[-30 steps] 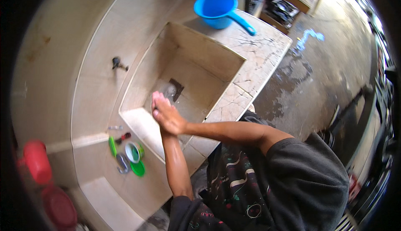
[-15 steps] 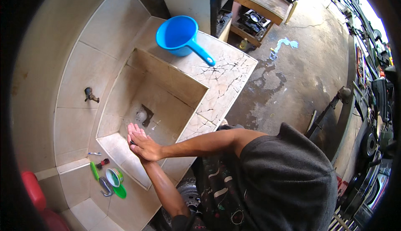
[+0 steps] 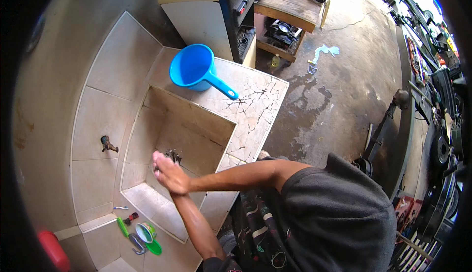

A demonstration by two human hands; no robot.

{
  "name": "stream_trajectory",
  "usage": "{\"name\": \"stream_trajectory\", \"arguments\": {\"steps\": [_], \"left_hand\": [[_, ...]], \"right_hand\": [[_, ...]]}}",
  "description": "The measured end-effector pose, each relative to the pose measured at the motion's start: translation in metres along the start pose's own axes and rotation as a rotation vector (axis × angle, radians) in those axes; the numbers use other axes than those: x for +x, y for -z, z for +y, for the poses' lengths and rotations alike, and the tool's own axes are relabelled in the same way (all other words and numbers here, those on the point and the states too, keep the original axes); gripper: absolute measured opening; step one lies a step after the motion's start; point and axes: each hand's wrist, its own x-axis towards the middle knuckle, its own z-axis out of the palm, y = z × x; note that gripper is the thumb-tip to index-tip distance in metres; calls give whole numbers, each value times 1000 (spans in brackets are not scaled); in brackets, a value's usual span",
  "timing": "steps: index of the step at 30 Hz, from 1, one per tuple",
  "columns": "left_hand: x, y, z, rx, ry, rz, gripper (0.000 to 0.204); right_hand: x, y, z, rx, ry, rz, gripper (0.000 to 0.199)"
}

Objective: The person scrubs a tiled utility sink with a green sponge and a small metal scraper. They rinse the sponge, wipe the sink basin and rim, and scrape grout lines and corners. The person also washes their hands during the process.

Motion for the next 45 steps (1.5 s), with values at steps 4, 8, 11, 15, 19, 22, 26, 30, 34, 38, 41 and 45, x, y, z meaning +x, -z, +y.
{"name": "stream_trajectory", "arguments": {"steps": [4,8,11,15,19,22,26,30,34,38,41,45], "left_hand": [[4,4,-1,-126,133,69,58],[7,15,1,21,-41,30,58],[5,26,3,32,-14,89,59],[4,38,6,-65,133,89,61],[10,50,-3,-84,-35,238,62],[21,60,-17,-86,228,151,61],[37,76,-26,-1137,-107,-274,60],[45,77,-21,-117,177,66,59],[50,58,-3,-475,95,-237,64],[56,35,11,75,145,-13,63],[53,32,7,0,110,51,59],[42,49,-11,-203,306,185,53]], "right_hand": [[8,-7,4,96,23,136,67],[11,-15,6,81,-30,-54,67],[10,-24,5,110,142,12,63],[13,-33,5,90,-12,46,61],[22,-40,10,144,66,30,59],[31,-45,18,94,-108,76,58],[49,-52,27,146,105,-57,65],[60,-58,31,101,-207,147,49],[57,-60,37,138,68,176,60],[55,-60,42,195,11,91,63],[58,-59,43,86,129,49,57],[55,-52,39,242,62,248,56]]}}
